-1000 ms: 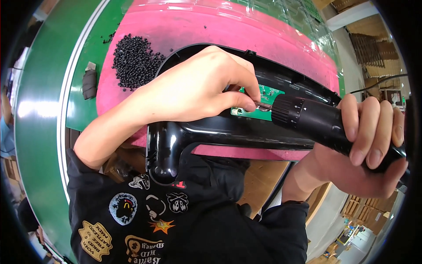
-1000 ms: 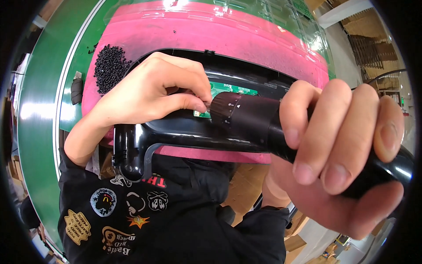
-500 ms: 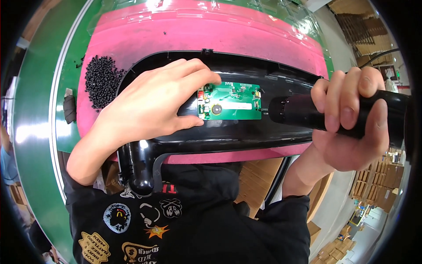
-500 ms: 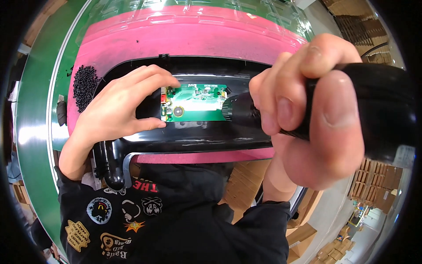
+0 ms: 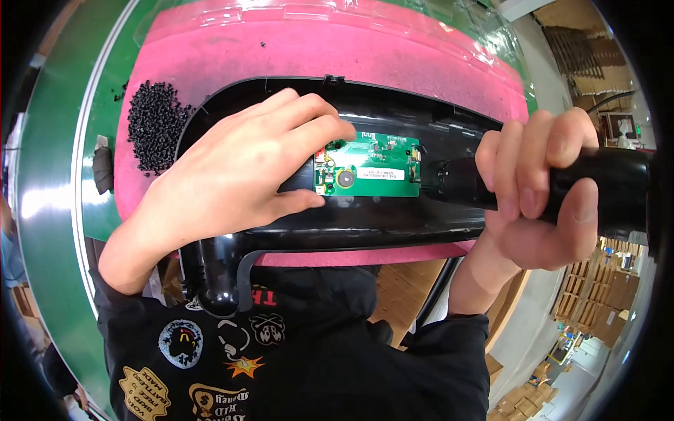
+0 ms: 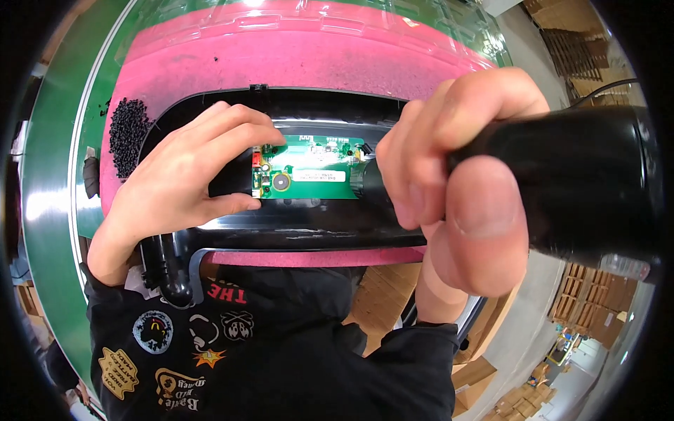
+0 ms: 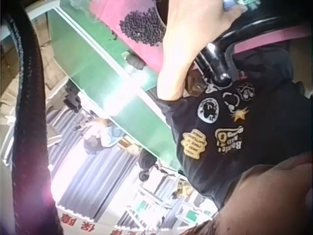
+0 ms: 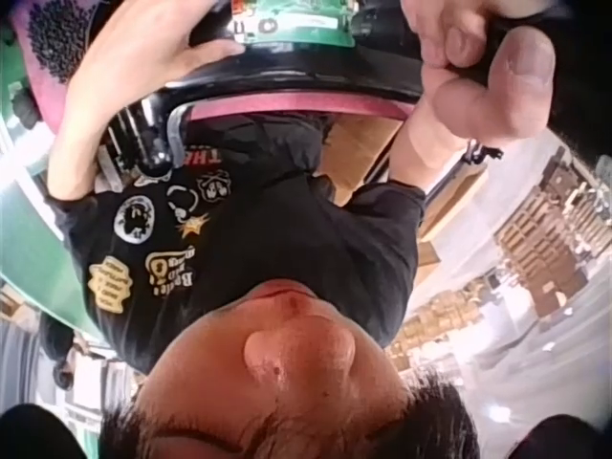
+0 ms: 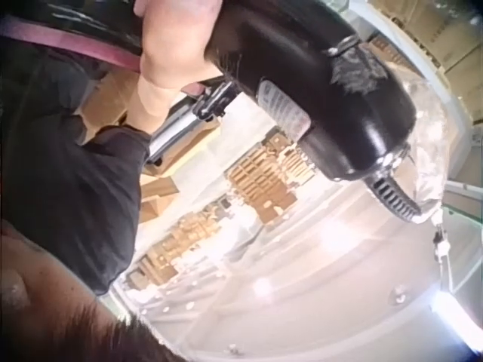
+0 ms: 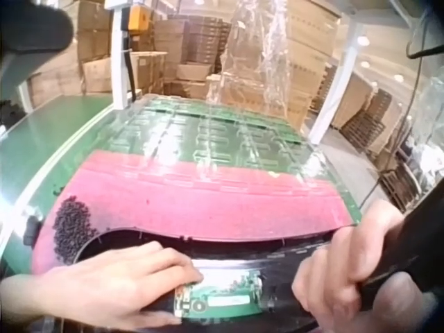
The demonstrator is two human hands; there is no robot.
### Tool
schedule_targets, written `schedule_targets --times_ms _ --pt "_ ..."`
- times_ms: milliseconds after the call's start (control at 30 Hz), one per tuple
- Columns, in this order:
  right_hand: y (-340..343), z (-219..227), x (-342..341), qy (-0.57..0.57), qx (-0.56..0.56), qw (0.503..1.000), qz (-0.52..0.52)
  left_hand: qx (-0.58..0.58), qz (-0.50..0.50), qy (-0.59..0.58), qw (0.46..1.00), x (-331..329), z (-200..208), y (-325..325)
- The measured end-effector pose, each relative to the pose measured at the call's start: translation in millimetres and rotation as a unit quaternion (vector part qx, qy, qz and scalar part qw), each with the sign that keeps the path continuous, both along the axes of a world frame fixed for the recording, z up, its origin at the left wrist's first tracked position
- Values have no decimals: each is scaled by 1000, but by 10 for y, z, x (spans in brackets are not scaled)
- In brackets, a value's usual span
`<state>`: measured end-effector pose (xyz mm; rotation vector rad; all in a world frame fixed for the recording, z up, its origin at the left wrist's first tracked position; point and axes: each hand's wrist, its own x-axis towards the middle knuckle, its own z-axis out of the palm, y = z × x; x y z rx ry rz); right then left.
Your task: Assembling circuit boards into plastic housings using an electric screwdriver.
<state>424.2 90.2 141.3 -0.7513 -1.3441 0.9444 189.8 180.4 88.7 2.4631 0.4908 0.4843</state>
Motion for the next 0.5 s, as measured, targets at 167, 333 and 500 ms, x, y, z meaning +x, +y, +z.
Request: schedule_targets --times_ms 167,333,500 --pt "12 -2 -105 -8 5 997 -71 56 24 -112 992 -19 171 35" --pt "8 -4 -19 -4 -8 1000 -29 186 143 -126 964 -76 96 163" --pt "4 78 112 140 -78 987 -27 146 143 2 979 -123 68 210"
